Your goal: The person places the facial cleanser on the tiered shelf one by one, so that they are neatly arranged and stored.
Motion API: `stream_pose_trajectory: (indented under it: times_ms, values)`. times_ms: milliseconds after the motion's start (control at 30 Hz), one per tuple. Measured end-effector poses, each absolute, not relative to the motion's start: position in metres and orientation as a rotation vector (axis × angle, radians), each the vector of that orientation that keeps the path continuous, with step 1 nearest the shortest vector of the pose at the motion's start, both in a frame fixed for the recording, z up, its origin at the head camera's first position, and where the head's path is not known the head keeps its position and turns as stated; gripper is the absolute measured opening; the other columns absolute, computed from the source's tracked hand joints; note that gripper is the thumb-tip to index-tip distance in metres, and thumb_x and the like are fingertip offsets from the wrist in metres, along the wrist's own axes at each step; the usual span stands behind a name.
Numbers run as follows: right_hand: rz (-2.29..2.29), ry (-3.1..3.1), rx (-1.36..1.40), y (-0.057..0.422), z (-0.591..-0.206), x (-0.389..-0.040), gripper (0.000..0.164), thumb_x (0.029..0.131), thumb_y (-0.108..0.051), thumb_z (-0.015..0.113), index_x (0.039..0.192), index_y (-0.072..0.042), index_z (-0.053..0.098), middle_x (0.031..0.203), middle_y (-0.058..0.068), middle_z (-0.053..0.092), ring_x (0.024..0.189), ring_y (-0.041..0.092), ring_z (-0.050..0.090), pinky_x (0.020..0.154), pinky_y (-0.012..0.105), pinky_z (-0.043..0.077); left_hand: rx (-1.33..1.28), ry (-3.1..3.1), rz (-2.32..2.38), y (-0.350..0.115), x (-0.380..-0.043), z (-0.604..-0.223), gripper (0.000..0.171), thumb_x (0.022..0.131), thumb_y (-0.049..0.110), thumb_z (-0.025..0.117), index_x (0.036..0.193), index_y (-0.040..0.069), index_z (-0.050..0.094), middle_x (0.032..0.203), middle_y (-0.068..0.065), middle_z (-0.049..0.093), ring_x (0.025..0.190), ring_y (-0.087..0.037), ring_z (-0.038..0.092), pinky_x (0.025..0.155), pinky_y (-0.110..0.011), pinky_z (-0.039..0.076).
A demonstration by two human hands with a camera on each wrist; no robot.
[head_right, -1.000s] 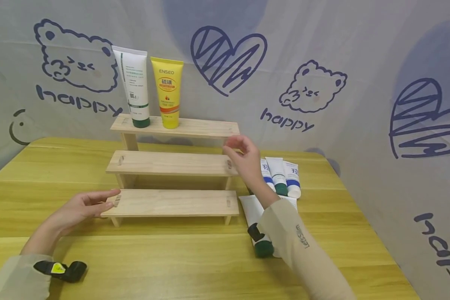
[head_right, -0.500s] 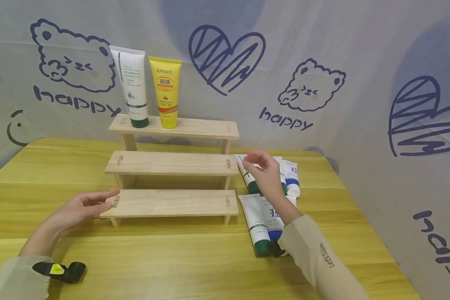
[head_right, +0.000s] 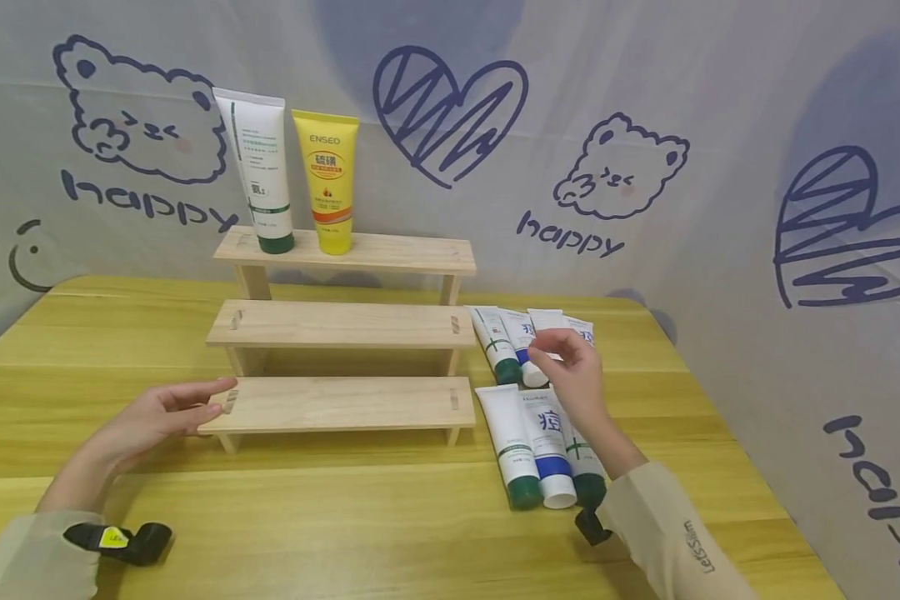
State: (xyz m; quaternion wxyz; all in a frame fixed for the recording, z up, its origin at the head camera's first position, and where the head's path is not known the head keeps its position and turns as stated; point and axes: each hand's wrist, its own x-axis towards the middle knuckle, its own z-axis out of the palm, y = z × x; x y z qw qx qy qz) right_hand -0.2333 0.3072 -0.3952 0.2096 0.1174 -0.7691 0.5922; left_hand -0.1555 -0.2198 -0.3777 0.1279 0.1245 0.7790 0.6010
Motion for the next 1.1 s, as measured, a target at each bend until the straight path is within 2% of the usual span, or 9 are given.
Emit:
stream_pose_trajectory:
  times_ms: [133,200,300,433,533,700,867,1033,1100]
  values:
    - [1.61,-2.15,0.299,0.311,-0.393,-0.217,0.023,0.079,-0.016,0.069,0.097,-0.005,0.06,0.094,0.01,0.061,0.085,0.021,0.058,0.07,0.024,0.05,0.345,2.269,1.739,-0.22,-0.155,-0.377,0.05,0.088,0.022,0.058,0.129,-0.002,0.043,0.121,0.006,0.049,0.09,-0.011,0.053,0.067,-0.03,0.047]
    - [1.641,-2.122,0.358,0.312,-0.388,-0.208,0.019,0.08,-0.013,0.068,0.095,-0.005,0.061,0.091,0.006,0.062,0.083,0.016,0.059,0.068,0.021,0.049,0.344,2.272,1.737,-0.22,-0.154,-0.377,0.05,0.088,0.022,0.058,0.129,-0.002,0.043,0.123,0.004,0.049,0.09,-0.011,0.053,0.067,-0.03,0.047]
    - [1.649,-2.145,0.314,0.3,-0.367,-0.186,0.017,0.081,-0.002,0.065,0.095,0.004,0.058,0.087,0.006,0.062,0.079,0.012,0.059,0.068,0.02,0.049,0.338,2.275,1.738,-0.219,-0.154,-0.376,0.05,0.088,0.022,0.058,0.129,-0.002,0.043,0.123,0.002,0.049,0.089,-0.011,0.053,0.067,-0.03,0.047]
    - [1.588,-2.187,0.281,0.31,-0.373,-0.18,0.016,0.08,0.001,0.064,0.094,0.006,0.058,0.087,0.007,0.062,0.079,0.011,0.059,0.07,0.02,0.048,0.325,2.276,1.737,-0.219,-0.154,-0.376,0.051,0.087,0.023,0.059,0.129,-0.002,0.044,0.126,-0.004,0.047,0.089,-0.011,0.053,0.067,-0.03,0.047]
    - [1.511,-2.209,0.34,0.334,-0.4,-0.189,0.02,0.081,-0.017,0.067,0.094,-0.003,0.06,0.09,0.005,0.062,0.082,0.012,0.059,0.072,0.017,0.047,0.318,2.276,1.734,-0.218,-0.154,-0.376,0.051,0.087,0.023,0.059,0.129,-0.002,0.043,0.129,-0.01,0.045,0.09,-0.012,0.053,0.068,-0.03,0.047]
    - [1.395,-2.3,0.22,0.351,-0.415,-0.188,0.031,0.08,-0.035,0.067,0.094,-0.008,0.06,0.093,0.004,0.06,0.086,0.013,0.057,0.074,0.015,0.045,0.32,2.272,1.731,-0.218,-0.154,-0.375,0.051,0.088,0.023,0.058,0.13,-0.002,0.043,0.132,-0.015,0.041,0.091,-0.012,0.053,0.069,-0.031,0.047]
    - [1.331,-2.341,0.19,0.358,-0.415,-0.18,0.034,0.081,-0.035,0.065,0.094,-0.004,0.059,0.092,0.003,0.06,0.086,0.008,0.057,0.072,0.013,0.044,0.313,2.276,1.728,-0.219,-0.155,-0.376,0.051,0.087,0.024,0.059,0.129,-0.001,0.043,0.132,-0.017,0.04,0.089,-0.013,0.052,0.067,-0.03,0.047]
    - [1.288,-2.446,0.166,0.353,-0.398,-0.161,0.03,0.082,-0.021,0.066,0.096,0.005,0.058,0.092,0.006,0.061,0.083,0.003,0.054,0.069,0.012,0.044,0.31,2.274,1.73,-0.219,-0.155,-0.377,0.051,0.087,0.024,0.059,0.129,-0.001,0.044,0.132,-0.017,0.04,0.09,-0.013,0.052,0.067,-0.03,0.047]
    - [1.251,-2.525,0.147,0.35,-0.39,-0.153,0.027,0.082,-0.013,0.065,0.098,0.007,0.057,0.095,0.011,0.06,0.084,0.006,0.054,0.069,0.014,0.045,0.313,2.272,1.733,-0.219,-0.155,-0.377,0.051,0.087,0.024,0.059,0.129,-0.001,0.044,0.132,-0.015,0.041,0.09,-0.012,0.052,0.067,-0.03,0.047]
